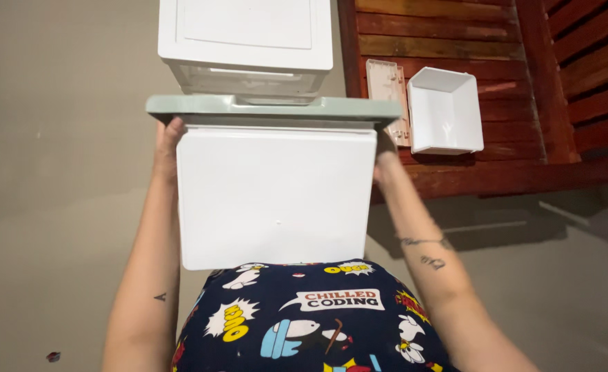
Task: The person assembles white plastic storage components by hand. They attach side rails to rectangular bins and insert the assembled units into a larger white plastic stacker, repeating the process with multiple bins and rail colors.
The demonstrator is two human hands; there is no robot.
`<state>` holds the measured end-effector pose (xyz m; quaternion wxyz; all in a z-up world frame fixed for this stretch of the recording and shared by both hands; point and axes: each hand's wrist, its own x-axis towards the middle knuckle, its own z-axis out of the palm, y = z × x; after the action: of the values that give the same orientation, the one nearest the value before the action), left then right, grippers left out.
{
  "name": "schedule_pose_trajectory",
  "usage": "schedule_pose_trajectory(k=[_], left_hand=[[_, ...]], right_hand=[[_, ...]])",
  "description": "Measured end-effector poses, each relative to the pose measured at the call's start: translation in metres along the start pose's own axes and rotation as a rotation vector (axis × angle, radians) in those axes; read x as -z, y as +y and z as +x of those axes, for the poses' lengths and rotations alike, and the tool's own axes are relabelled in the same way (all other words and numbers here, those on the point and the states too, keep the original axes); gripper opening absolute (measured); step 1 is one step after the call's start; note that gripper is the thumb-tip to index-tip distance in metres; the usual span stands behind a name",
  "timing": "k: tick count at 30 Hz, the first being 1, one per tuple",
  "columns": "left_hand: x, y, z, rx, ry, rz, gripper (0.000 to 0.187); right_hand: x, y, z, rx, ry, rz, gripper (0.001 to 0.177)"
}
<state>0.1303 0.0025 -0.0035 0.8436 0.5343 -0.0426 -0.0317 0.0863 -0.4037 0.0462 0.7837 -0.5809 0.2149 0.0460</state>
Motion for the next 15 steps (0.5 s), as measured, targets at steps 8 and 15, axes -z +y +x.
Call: schedule_pose_trajectory(k=[8,15], left_hand=[[-0.01,0.004,-0.004,0.276,0.121,0.014,0.09],[0.039,-0.047,-0.001,0.331,0.119,-0.088,0.082]], right_hand=[[0.033,0.057,0.028,0.268,-0.208,0.005,0.083],[0.037,0.026,0.016,0.323,-0.319,-0.068,0.107]])
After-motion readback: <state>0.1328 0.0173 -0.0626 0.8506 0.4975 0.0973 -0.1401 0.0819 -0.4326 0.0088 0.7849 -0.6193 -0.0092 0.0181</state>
